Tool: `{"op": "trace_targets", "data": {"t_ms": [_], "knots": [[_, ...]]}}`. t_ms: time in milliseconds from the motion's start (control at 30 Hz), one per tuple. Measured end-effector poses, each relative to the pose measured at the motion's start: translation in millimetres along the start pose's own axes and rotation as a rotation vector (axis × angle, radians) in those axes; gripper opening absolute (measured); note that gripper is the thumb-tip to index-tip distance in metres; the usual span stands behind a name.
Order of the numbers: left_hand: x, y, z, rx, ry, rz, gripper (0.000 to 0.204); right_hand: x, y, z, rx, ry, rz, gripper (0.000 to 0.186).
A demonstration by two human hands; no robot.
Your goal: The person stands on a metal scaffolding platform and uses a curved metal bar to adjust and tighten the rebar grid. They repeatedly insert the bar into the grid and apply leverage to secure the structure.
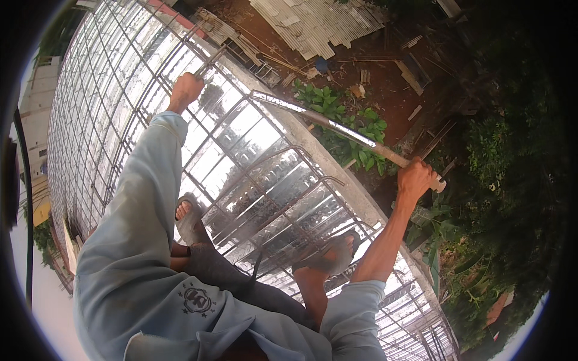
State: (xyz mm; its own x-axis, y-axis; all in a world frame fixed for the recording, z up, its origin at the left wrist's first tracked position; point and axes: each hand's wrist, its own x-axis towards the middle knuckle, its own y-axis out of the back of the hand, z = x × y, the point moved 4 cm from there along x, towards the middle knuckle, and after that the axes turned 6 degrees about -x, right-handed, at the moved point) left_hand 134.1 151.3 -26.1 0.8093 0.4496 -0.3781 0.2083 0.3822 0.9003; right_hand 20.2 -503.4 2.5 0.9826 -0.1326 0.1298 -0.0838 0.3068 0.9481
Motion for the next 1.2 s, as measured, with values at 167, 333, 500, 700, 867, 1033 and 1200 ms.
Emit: {"op": "trace_targets", "data": {"t_ms": [167,333,500,700,867,1033,1200], "knots": [[0,3,3,-0.034,-0.025,-0.020,0.041,44,19,8,-0.006,0.110,-0.148,0.016],[4,0,-1,-0.048,-0.082,-0.005,0.045,47,-5,14,0.249,0.408,-0.206,0.055],[1,1,-2,-0.070,-0.057,0.027,0.045,74,-40,17,0.211,0.467,-0.359,0.075],[-8,2,4,-0.029,-0.024,0.060,0.045,70,-60,32,0.256,0.544,-0.288,0.072],[-1,-5,2,0.025,0.001,0.060,0.042,59,-51,49,0.266,0.503,-0.267,0.071],[0,-3,1,0.016,0.028,0.067,0.042,33,-32,37,0.300,0.473,-0.219,0.066],[-2,-2,2,-0.013,-0.058,0.115,0.044,35,-24,38,0.284,0.448,-0.233,0.065]]}}
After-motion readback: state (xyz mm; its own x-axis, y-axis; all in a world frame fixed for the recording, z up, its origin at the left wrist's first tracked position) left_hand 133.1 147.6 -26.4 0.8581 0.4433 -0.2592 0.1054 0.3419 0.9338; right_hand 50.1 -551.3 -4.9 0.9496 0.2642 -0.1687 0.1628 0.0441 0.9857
